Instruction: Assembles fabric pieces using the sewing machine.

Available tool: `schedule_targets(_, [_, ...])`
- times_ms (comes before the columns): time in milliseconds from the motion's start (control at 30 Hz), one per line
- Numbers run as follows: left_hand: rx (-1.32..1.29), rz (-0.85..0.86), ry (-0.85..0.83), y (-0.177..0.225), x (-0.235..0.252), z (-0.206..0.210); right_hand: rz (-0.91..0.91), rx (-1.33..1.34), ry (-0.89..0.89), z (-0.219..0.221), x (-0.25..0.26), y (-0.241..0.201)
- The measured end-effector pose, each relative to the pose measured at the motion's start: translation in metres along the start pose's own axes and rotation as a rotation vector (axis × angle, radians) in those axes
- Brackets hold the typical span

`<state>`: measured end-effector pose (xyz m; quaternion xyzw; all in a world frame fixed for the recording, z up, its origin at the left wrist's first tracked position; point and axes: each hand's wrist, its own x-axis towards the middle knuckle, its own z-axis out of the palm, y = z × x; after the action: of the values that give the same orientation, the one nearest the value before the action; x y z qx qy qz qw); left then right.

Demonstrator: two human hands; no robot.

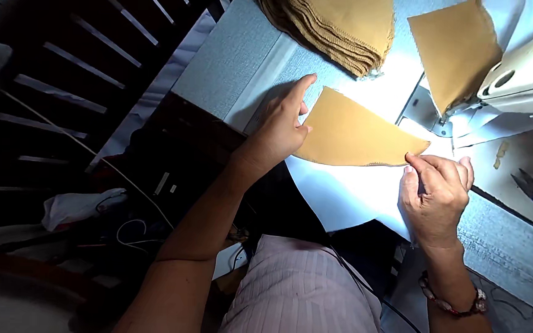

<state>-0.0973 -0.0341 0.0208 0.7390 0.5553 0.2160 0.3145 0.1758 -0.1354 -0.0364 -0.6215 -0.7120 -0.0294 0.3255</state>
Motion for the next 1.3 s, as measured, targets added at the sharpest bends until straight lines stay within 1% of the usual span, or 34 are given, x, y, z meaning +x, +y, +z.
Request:
schedule_targets(167, [0.096,-0.034,-0.131,-0.003,0.012,-0.017,-0.004,-0.007,-0.026,-0.001,0.000,-0.001])
schedule_targets(300, [0.094,0.000,-0.132,-0.009,0.017,-0.020,-0.011,-0.007,-0.023,-0.002,0.000,0.001])
schedule_targets(467, [0.085,-0.014,-0.136,-0.008,0.017,-0.020,-0.018,-0.017,-0.016,-0.002,0.001,0.002])
schedule_targets(533, [0.128,-0.024,-0.150,-0.004,0.017,-0.022,-0.024,-0.015,-0.021,-0.002,0.001,0.001])
schedule_targets(600, [0.235,0.009,-0.161,0.013,0.019,-0.024,-0.020,-0.001,-0.024,-0.002,0.001,0.001])
schedule_targets(633, [0.274,0.086,-0.161,0.025,0.022,-0.020,-0.016,0.004,-0.021,-0.002,0.001,0.000])
schedule_targets(667, [0.302,0.217,-0.165,0.036,0.026,-0.013,-0.011,0.007,-0.017,-0.003,0.000,0.000])
schedule_targets(700, [0.315,0.401,-0.179,0.044,0.032,-0.003,-0.006,0.004,-0.016,-0.004,0.000,-0.001])
schedule_targets(767, [0.269,0.849,-0.219,0.048,0.049,0.028,0.005,0.005,-0.025,-0.005,0.000,-0.004])
schedule_targets(800, [0.214,1.034,-0.256,0.045,0.058,0.045,0.011,0.007,-0.027,-0.005,0.000,-0.005])
schedule_targets(833, [0.175,1.155,-0.307,0.040,0.065,0.058,0.015,0.011,-0.024,-0.005,0.001,-0.006])
schedule_targets(867, [0.153,1.210,-0.361,0.035,0.068,0.068,0.018,0.017,-0.022,-0.005,0.002,-0.007])
schedule_targets(933, [0.169,1.198,-0.441,0.025,0.068,0.077,0.029,0.039,-0.029,-0.006,0.002,-0.007])
schedule_targets(1033, [0.200,1.170,-0.447,0.021,0.066,0.078,0.045,0.109,0.034,-0.006,0.001,-0.004])
schedule_targets(1100, [0.218,1.173,-0.453,0.021,0.067,0.079,-0.015,0.168,0.050,-0.017,-0.001,0.001])
schedule_targets(1200, [0.217,1.183,-0.440,0.020,0.068,0.081,-0.066,0.108,-0.046,-0.038,-0.001,0.003])
schedule_targets(1300, [0.221,1.197,-0.429,0.020,0.069,0.081,-0.042,-0.034,-0.134,-0.045,0.001,0.000])
